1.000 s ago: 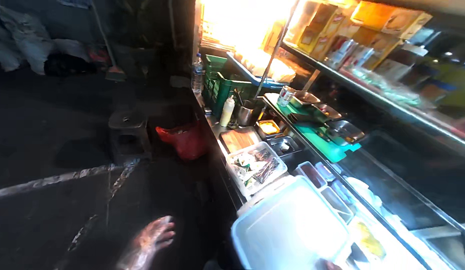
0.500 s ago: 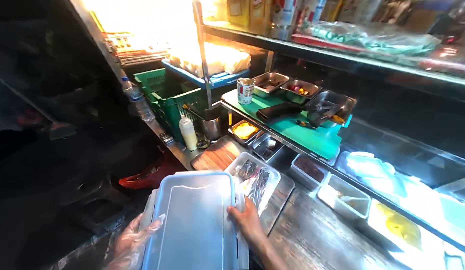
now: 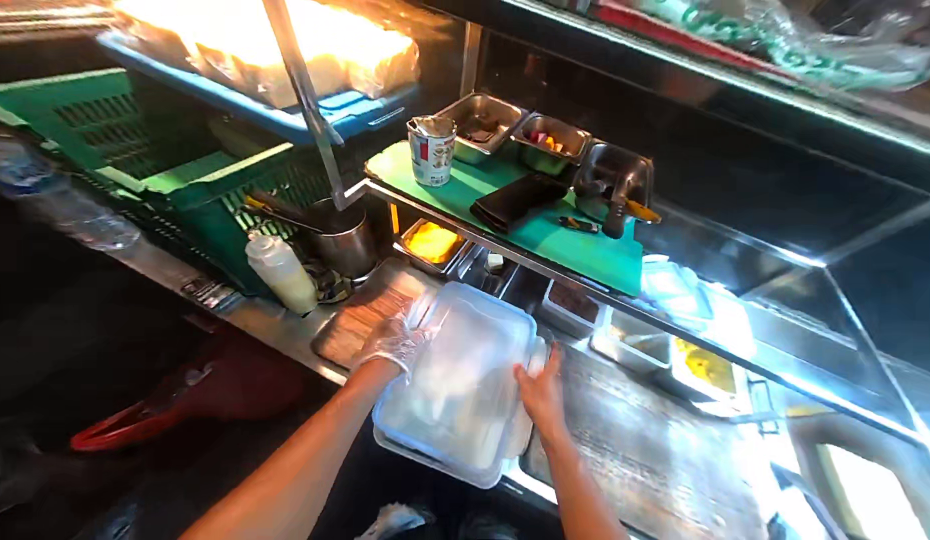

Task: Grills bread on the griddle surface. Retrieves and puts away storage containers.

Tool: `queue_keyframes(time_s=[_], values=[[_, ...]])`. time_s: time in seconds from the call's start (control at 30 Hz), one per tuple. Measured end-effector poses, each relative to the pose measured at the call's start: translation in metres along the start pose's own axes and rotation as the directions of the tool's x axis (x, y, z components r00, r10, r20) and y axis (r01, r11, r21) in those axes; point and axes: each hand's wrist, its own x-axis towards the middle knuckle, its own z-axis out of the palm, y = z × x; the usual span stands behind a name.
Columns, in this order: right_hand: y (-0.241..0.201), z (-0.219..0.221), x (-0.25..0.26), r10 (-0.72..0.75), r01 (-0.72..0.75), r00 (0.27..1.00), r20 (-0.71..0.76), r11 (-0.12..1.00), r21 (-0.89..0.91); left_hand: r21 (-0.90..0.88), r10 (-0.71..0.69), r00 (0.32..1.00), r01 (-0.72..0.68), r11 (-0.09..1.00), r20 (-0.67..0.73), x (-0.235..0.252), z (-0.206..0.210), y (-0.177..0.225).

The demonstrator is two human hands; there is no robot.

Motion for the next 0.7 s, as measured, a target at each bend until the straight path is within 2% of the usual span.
queue_keyframes(time_s=[0.07, 0.23, 0.43, 0.6, 0.7], values=[[0.01, 0.014, 0.002, 0.059, -0.059, 0.998, 0.017, 0.998, -0.023, 0.053, 0.072, 0.997, -0.073, 0.996, 0.019, 0.007, 0.02, -0.012], [0.015, 0.031, -0.024, 0.111, -0.112, 0.993, -0.03, 0.993, -0.029, 0.004, -0.004, 0.998, 0.004, 1.0, 0.063, -0.003, 0.022, -0.029], [0.032, 0.032, -0.043, 0.104, -0.105, 0.994, -0.035, 0.994, -0.034, -0.006, 0.0, 0.985, 0.001, 1.0, 0.171, -0.018, 0.018, -0.036], [0.023, 0.039, -0.015, 0.053, -0.058, 0.997, -0.049, 0.994, -0.096, -0.089, -0.005, 0.99, 0.018, 0.996, 0.14, -0.011, 0.025, -0.022], [0.031, 0.047, -0.017, 0.001, -0.002, 1.0, -0.031, 1.0, -0.028, -0.135, 0.028, 0.992, -0.011, 0.991, 0.12, -0.009, 0.034, -0.028]])
